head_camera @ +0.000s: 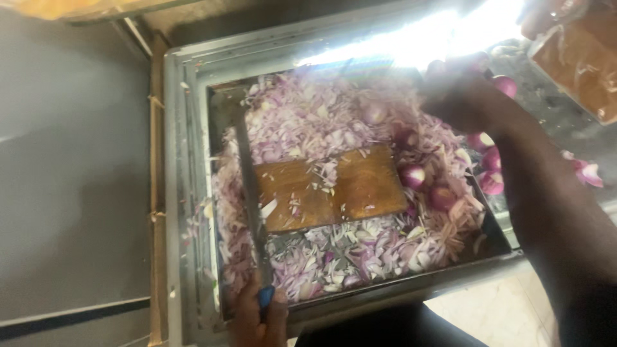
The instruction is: The person chops onions using a large cleaver and a wooden block inside a metal container.
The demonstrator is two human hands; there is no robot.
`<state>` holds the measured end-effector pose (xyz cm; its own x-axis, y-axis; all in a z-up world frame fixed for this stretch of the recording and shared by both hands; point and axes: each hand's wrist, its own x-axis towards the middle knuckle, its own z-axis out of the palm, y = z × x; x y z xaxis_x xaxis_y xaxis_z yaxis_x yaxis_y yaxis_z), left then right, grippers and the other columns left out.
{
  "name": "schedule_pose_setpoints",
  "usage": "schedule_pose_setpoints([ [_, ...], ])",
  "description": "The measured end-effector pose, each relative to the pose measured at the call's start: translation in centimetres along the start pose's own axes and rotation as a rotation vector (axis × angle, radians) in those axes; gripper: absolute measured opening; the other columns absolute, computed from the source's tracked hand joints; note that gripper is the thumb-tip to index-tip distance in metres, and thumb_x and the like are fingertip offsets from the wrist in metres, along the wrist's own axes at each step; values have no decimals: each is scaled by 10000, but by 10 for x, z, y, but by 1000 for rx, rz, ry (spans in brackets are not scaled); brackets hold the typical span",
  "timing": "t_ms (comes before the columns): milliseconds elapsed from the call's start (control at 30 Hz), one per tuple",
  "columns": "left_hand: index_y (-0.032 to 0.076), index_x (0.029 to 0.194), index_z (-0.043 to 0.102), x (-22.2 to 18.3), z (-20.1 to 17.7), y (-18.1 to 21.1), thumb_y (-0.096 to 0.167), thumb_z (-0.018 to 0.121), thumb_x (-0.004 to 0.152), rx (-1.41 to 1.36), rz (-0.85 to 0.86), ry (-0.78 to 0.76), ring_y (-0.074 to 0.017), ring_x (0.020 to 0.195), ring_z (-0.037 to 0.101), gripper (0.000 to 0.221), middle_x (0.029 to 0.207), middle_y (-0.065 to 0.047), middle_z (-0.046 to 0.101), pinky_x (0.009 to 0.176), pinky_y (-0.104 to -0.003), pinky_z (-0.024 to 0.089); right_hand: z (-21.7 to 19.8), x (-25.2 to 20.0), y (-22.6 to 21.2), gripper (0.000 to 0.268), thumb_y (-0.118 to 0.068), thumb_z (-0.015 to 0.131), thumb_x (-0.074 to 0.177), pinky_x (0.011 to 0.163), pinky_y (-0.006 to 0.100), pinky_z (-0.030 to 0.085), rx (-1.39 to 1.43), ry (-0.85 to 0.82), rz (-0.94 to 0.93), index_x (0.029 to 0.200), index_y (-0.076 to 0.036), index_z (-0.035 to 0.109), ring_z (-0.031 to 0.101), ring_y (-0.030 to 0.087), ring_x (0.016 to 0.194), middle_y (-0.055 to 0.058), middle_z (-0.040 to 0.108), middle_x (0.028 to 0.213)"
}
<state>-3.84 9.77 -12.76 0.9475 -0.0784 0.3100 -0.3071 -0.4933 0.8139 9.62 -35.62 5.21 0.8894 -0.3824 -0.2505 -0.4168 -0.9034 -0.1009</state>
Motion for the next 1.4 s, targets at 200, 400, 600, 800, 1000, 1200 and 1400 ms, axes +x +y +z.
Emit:
schedule_pose_setpoints([
  [200, 89, 1345, 623, 59, 16, 68, 276, 714, 908, 208, 91, -260, -352, 697, 746, 484, 840, -179, 761, 587, -463, 574, 48, -32, 23, 506, -236, 703, 916, 952, 426, 518, 374, -47, -134, 1413, -268, 611, 631, 272, 1172, 40, 619, 1343],
  [400, 85, 1340, 612, 85, 25, 86, 283, 692, 912, 168, 135, -251, -317, 631, 741, 479, 790, -141, 759, 548, -443, 559, 79, -26, 13, 639, -324, 887, 729, 985, 432, 519, 107, 149, -211, 1307, -192, 647, 630, 293, 1202, 65, 633, 1294],
  [600, 12, 1346, 599, 45, 19, 44, 255, 672, 960, -54, -37, -162, -237, 893, 736, 462, 1050, -160, 742, 805, -351, 569, 85, -42, 6, 573, -303, 821, 872, 809, 409, 588, 311, 416, -283, 1357, -78, 617, 717, 273, 1001, 111, 687, 1199],
  [800, 2, 1388, 541, 33, 21, 33, 251, 669, 983, -134, -41, -28, -232, 978, 705, 492, 1158, -157, 712, 873, -344, 563, 91, -88, -112, 486, -376, 724, 873, 739, 281, 637, 536, 86, -547, 1273, -122, 618, 786, 176, 915, 71, 763, 1092],
  [1000, 20, 1401, 527, 42, 14, 48, 255, 671, 983, -43, -61, -26, -291, 957, 738, 502, 1130, -198, 724, 837, -408, 580, 123, -90, -156, 500, -244, 744, 920, 900, 443, 587, 496, 389, -942, 1337, 0, 617, 673, 378, 1104, 244, 633, 1297],
  [1200, 20, 1416, 522, 46, 13, 61, 252, 647, 965, 132, -136, -122, -327, 869, 757, 522, 1043, -196, 743, 785, -439, 598, 148, -72, -140, 501, -198, 707, 964, 977, 447, 578, 564, 451, -1086, 1404, 1, 572, 662, 391, 1194, 256, 616, 1356],
  [1400, -19, 1388, 523, 52, -5, 84, 167, 643, 885, 340, 26, -214, -385, 810, 756, 549, 1069, -235, 741, 723, -486, 598, 153, -72, -144, 386, -195, 753, 952, 940, 399, 622, 660, 469, -1066, 1250, -9, 593, 702, 322, 1151, 215, 650, 1322],
])
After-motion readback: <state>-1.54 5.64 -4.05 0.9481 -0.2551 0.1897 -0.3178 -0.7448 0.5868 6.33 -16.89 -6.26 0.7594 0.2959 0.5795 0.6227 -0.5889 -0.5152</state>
